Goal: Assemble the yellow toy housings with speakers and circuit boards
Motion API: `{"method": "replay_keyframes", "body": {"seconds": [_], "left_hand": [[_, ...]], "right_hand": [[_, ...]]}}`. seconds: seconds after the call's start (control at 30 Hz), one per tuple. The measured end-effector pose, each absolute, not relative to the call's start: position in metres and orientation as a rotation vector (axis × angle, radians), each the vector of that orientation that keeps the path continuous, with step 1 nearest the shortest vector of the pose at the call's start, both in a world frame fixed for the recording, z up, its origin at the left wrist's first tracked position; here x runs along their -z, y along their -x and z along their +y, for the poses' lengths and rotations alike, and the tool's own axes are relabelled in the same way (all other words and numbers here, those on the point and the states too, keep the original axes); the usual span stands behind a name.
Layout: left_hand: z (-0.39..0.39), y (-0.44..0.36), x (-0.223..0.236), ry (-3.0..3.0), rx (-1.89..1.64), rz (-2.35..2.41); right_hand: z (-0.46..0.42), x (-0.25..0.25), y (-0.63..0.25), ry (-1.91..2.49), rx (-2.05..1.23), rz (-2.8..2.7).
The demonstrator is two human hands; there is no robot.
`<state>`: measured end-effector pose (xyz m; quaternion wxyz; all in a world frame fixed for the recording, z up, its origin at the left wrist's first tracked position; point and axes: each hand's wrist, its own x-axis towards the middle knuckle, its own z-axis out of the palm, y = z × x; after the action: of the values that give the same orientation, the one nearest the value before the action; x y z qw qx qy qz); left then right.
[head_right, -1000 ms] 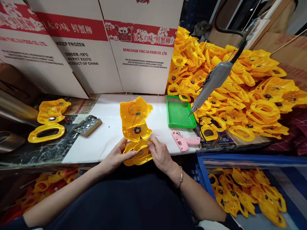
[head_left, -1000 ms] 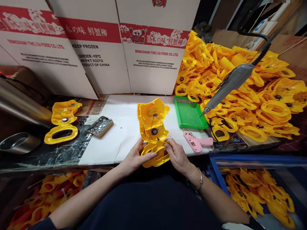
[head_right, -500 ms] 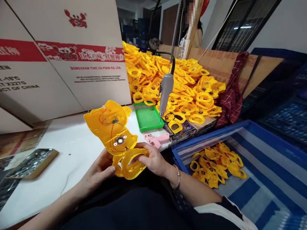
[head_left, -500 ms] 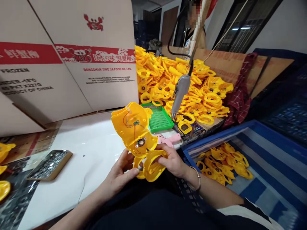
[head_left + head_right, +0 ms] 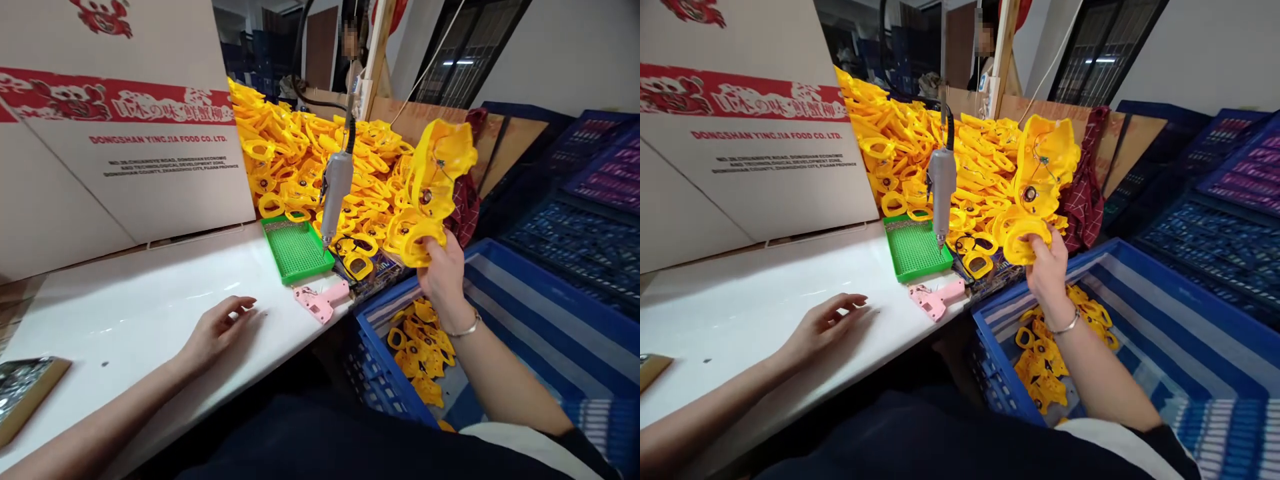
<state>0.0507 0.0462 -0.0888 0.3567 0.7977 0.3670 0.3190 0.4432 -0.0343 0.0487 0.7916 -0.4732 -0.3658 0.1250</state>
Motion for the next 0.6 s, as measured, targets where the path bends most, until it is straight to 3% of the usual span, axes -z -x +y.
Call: {"method": "replay_keyframes", "body": {"seconds": [0.2,0.33,0.6], "left_hand": [[0.050,-0.054,0.099,-2.645,-0.832,0.739],[0.043,-0.052,0.099,-2.694,-0.854,0.689],[0.039,-0.053,0.103,-2.617,-0.788,0.677]], "right_hand": [[0.030,-0.049,-0.511,1.081,-0.337,-0.840],[0.086,-0.061,-0.539,1.137,-0.333,-0.907],[0.251,-0.159,-0.574,1.184,-0.316,-1.041]]}}
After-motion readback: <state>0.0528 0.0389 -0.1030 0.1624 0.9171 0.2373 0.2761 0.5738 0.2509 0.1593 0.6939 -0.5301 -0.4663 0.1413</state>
